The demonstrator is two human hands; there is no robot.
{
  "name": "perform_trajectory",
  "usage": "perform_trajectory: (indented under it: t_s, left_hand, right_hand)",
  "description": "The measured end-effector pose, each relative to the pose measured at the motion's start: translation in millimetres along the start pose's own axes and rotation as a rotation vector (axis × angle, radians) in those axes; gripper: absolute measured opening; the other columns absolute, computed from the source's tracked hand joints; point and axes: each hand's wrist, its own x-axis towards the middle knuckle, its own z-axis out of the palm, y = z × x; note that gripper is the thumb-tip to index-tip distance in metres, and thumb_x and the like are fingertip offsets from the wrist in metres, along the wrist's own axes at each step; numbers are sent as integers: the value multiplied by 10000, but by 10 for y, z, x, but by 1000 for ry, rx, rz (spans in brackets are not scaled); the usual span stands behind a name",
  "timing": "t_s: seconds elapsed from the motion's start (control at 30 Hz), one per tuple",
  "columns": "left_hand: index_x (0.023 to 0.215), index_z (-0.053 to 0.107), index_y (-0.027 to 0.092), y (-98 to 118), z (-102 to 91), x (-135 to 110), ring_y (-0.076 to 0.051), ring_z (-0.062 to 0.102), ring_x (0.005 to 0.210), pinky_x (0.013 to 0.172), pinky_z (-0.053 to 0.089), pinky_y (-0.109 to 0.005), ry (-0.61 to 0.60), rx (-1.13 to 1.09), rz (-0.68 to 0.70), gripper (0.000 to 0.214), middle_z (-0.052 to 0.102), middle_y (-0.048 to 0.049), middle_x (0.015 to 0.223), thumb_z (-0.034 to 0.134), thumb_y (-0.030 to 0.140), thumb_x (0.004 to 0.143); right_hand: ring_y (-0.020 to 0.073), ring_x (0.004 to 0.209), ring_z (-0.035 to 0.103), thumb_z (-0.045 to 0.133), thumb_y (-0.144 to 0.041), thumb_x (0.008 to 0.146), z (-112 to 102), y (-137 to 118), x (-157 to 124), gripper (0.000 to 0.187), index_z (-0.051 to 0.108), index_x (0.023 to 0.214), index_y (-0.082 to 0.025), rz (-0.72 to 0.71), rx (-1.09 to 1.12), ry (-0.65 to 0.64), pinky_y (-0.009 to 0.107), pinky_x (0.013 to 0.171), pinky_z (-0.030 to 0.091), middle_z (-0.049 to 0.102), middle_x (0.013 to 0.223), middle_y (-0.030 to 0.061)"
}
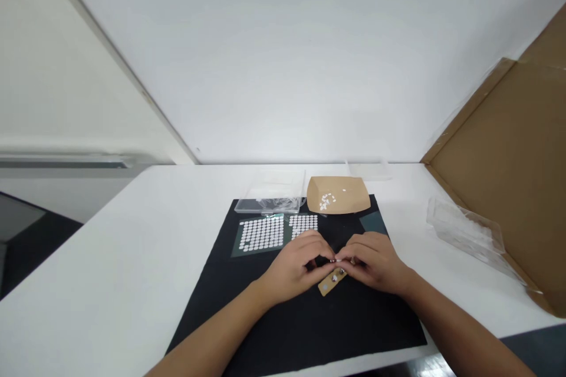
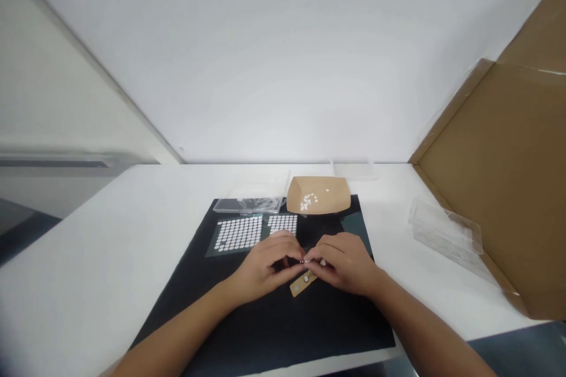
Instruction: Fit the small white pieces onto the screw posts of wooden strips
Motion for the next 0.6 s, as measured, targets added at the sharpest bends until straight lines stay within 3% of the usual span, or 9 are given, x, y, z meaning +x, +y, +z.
perform_trajectory:
  t_s: [0.37,0.6]
  left_hand:
    - [928,800,222,-51,-126,-7,-213,714,855,837,561,-359,-212,-153,-102,107,824,-80,885,734,283,987]
    - [899,799,238,-65,-128,-18,-210,706,849,834,549,-353,-310,-180,-80,60,824,-60,880,774,257,949]
  right_hand:
    - [119,689,675,705,-401,1057,69,-8,-15,170,700,1024,-234,-54,43,-93,286,624,406,748,835,-14]
    - [121,712,700,738,-513,1019,94,0,-21,284,699,980,-235,-41,105,-157,287,628,404,748,816,-19]
